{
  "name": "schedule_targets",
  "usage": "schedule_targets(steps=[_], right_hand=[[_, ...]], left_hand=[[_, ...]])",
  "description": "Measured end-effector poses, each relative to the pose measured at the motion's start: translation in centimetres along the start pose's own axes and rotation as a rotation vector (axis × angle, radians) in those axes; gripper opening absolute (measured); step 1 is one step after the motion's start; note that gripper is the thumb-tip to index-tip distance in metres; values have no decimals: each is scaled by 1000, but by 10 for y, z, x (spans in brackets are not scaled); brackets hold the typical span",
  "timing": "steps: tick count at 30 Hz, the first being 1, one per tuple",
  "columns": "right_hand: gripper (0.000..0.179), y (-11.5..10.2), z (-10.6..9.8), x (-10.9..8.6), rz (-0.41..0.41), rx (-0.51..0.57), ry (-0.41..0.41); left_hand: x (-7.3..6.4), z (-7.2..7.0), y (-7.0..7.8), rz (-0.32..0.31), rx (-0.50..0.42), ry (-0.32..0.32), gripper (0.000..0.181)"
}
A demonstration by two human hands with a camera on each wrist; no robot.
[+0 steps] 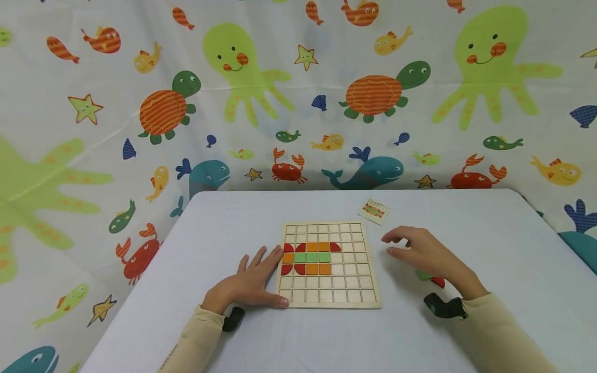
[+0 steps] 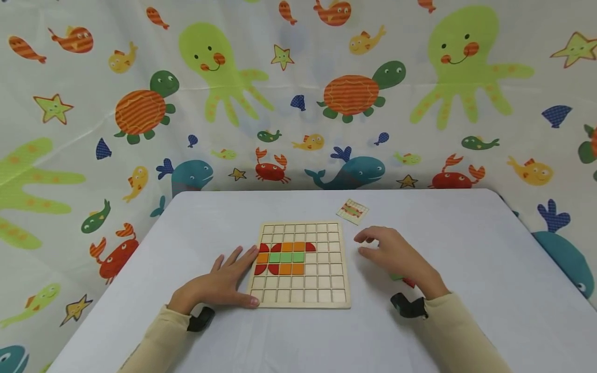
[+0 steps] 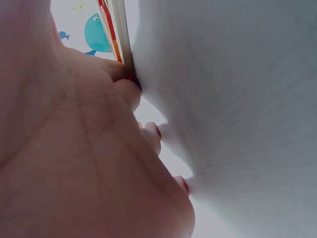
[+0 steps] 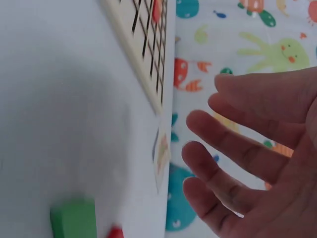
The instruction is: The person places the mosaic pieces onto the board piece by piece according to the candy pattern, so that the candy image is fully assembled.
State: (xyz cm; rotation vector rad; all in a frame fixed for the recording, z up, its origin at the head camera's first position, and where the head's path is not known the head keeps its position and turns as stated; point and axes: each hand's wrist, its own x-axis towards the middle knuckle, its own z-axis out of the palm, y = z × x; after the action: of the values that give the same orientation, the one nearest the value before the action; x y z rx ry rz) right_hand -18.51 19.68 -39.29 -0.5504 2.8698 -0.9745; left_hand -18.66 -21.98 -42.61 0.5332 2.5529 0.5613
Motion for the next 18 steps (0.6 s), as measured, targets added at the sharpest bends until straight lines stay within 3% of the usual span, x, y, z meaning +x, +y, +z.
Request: schedule_targets(steps=[9, 18], right_hand=[[26, 34, -29, -32, 47, -63, -105], [23, 51, -30, -37, 80, -70, -178]], left_hand=[[1, 0, -1, 0, 5, -2, 127], [2, 1, -1, -10, 0, -4, 127]])
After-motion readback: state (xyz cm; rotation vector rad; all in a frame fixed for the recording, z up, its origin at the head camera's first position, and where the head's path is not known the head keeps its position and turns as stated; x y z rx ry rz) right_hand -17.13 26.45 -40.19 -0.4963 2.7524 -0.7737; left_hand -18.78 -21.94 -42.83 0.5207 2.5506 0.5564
